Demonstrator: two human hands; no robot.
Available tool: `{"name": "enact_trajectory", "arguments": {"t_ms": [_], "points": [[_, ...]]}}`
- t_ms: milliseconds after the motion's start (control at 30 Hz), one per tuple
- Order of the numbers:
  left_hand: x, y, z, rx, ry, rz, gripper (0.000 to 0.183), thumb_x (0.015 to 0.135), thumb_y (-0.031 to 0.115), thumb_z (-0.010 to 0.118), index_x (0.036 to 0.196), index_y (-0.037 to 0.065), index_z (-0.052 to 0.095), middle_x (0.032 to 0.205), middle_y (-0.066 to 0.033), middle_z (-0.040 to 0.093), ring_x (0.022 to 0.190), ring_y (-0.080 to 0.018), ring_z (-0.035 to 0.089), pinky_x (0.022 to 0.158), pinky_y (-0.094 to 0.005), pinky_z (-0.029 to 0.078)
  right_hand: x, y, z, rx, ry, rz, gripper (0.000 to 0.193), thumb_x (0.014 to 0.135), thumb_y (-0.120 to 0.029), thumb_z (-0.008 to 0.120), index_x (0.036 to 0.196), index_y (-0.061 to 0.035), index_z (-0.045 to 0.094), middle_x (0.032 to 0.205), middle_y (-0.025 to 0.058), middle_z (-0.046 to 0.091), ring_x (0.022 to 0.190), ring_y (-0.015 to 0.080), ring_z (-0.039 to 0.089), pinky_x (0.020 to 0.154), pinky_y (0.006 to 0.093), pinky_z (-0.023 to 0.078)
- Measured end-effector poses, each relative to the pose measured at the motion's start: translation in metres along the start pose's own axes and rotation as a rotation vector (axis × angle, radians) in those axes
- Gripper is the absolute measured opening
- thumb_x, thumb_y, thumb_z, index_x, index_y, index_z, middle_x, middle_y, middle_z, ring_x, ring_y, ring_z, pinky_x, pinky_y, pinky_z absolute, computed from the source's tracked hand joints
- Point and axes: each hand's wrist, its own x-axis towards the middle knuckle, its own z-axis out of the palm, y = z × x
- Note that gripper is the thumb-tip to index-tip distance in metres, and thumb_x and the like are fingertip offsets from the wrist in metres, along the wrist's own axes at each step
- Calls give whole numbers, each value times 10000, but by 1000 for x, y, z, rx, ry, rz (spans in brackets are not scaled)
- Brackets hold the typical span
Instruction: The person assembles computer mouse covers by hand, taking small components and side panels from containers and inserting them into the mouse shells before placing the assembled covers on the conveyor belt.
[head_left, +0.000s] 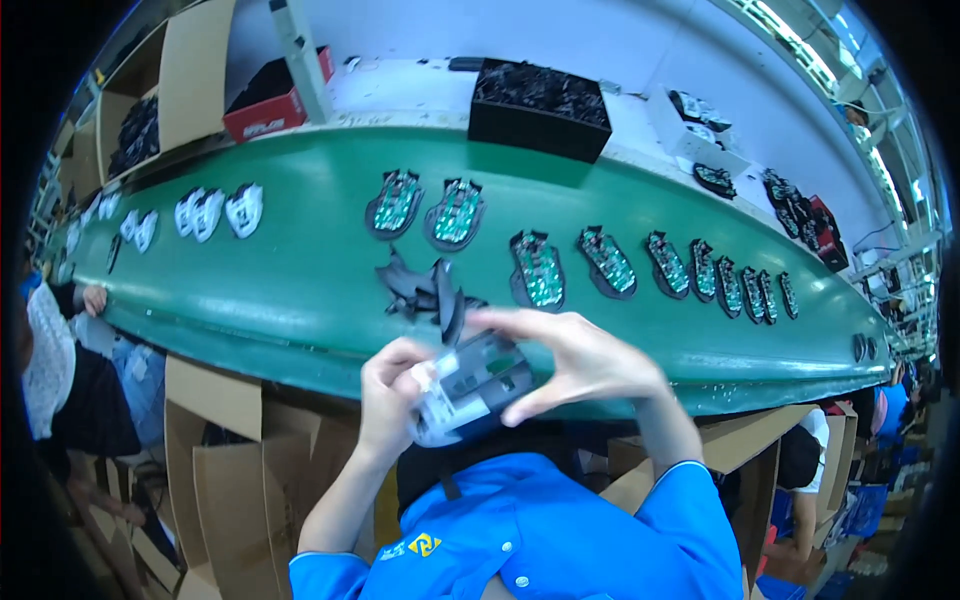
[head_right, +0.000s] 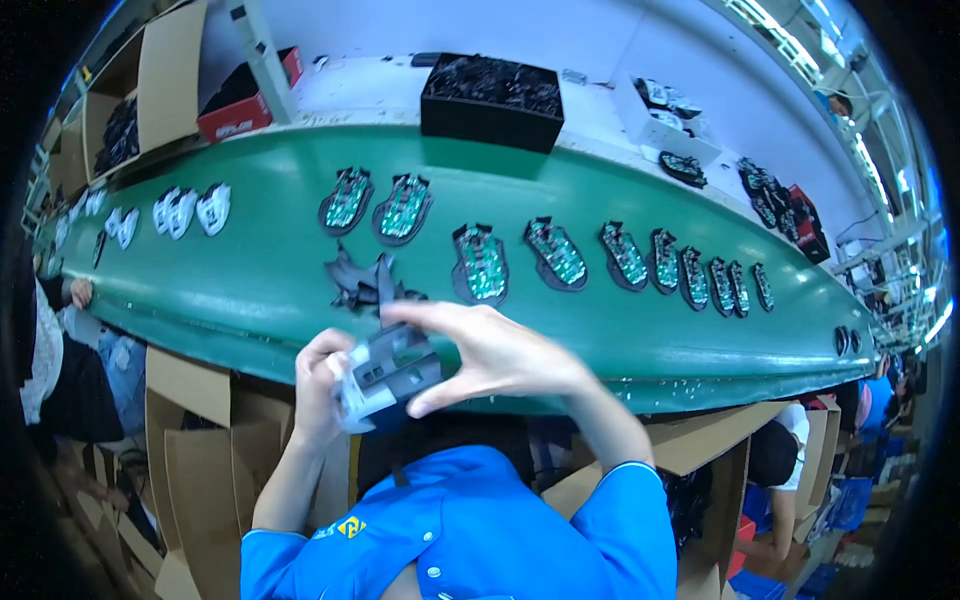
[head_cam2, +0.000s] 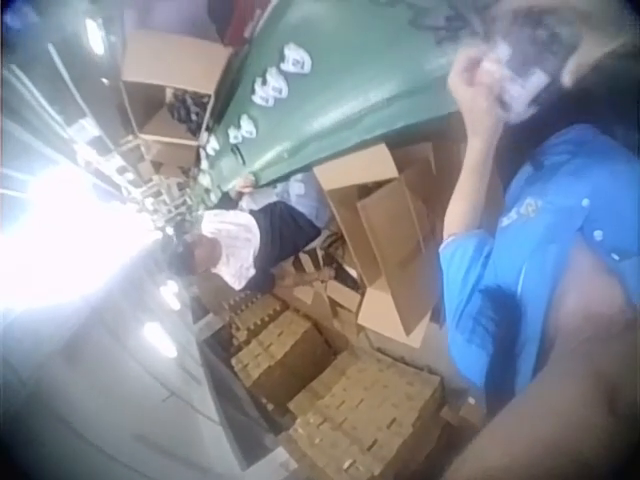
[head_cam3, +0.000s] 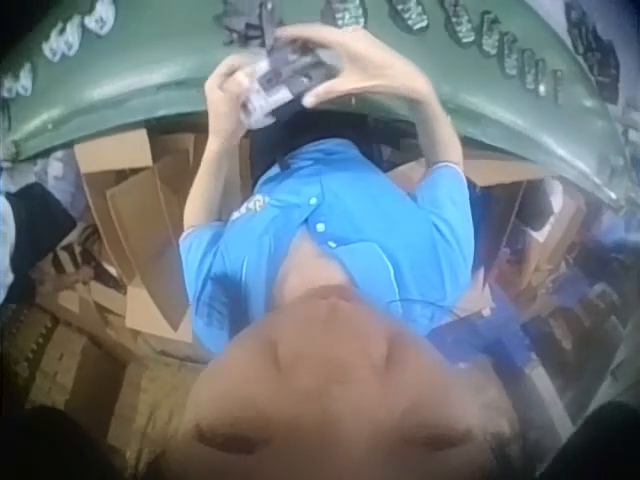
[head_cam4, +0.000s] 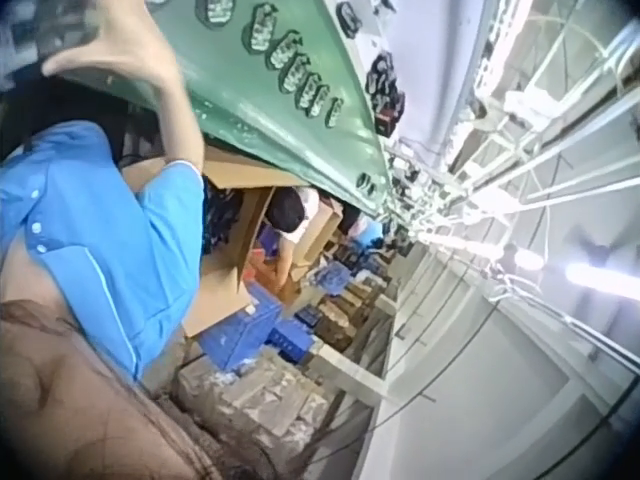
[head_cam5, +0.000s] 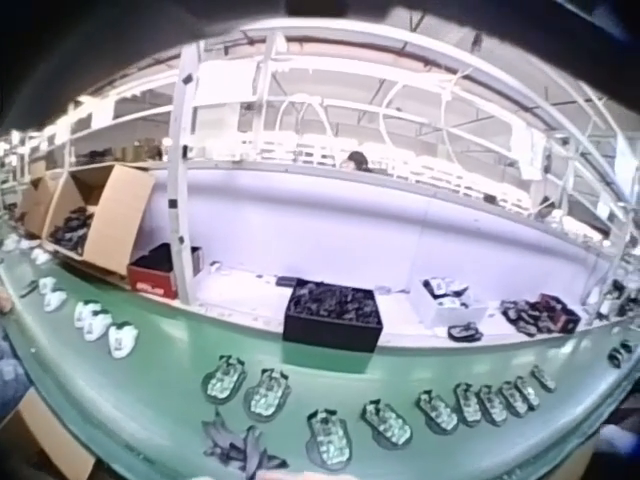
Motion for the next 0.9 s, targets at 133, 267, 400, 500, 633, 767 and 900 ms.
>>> {"name": "enact_trajectory", "arguments": {"t_ms": [133, 267, 400, 500, 633, 767, 900], "points": [[17, -15, -20, -181, -81, -79, 213, 852, 253, 647, 879, 60, 562, 715, 14, 564, 579, -24, 530, 480, -173, 413, 31, 6, -83, -26, 99, 113, 582, 753, -244, 755, 1259, -49, 542, 1155, 74, 624, 991, 159, 601, 817, 327, 518], [40, 1, -10, -324, 87, -277, 405, 961, 460, 425, 1204, 143, 488, 1064, -22, 595, 868, -138, 607, 498, -281, 448, 85, 68, -140, -488, 411, 59, 362, 776, -205, 694, 1104, -63, 636, 1027, 106, 661, 887, 226, 650, 793, 352, 515], [71, 7, -42, -967, -88, -431, 486, 955, 495, 372, 1230, 104, 462, 978, -76, 525, 599, -132, 381, 431, -256, 338, 119, 125, -205, -975, 692, 129, 197, 768, -173, 678, 956, -116, 695, 892, 72, 641, 866, 257, 616, 726, 376, 508], [89, 6, -39, -1149, -265, -408, 562, 903, 535, 458, 1305, 143, 454, 1004, -70, 405, 613, -124, 377, 487, -243, 334, 143, 151, -213, -1072, 659, 185, 224, 763, -189, 684, 979, -127, 677, 916, 63, 611, 918, 248, 602, 706, 381, 512], [106, 10, -40, -1160, -352, -287, 798, 723, 632, 652, 1364, 218, 419, 1120, -80, 388, 637, -135, 382, 540, -265, 328, 181, 160, -216, -1237, 577, 30, 244, 736, -166, 691, 974, -124, 659, 942, 64, 599, 920, 250, 606, 684, 381, 528], [111, 18, -47, -1041, -467, -118, 881, 692, 545, 738, 1420, 259, 333, 1188, -81, 351, 711, -150, 392, 556, -256, 282, 186, 172, -229, -1249, 463, 47, 288, 727, -171, 710, 1003, -126, 644, 864, 48, 621, 874, 247, 621, 707, 375, 521], [110, 24, -56, -1029, -468, -154, 774, 775, 500, 673, 1425, 261, 327, 1180, -97, 355, 710, -154, 383, 552, -249, 288, 185, 149, -244, -979, 412, 218, 288, 714, -106, 636, 1000, -114, 673, 800, 53, 679, 796, 240, 653, 703, 373, 522]]}}
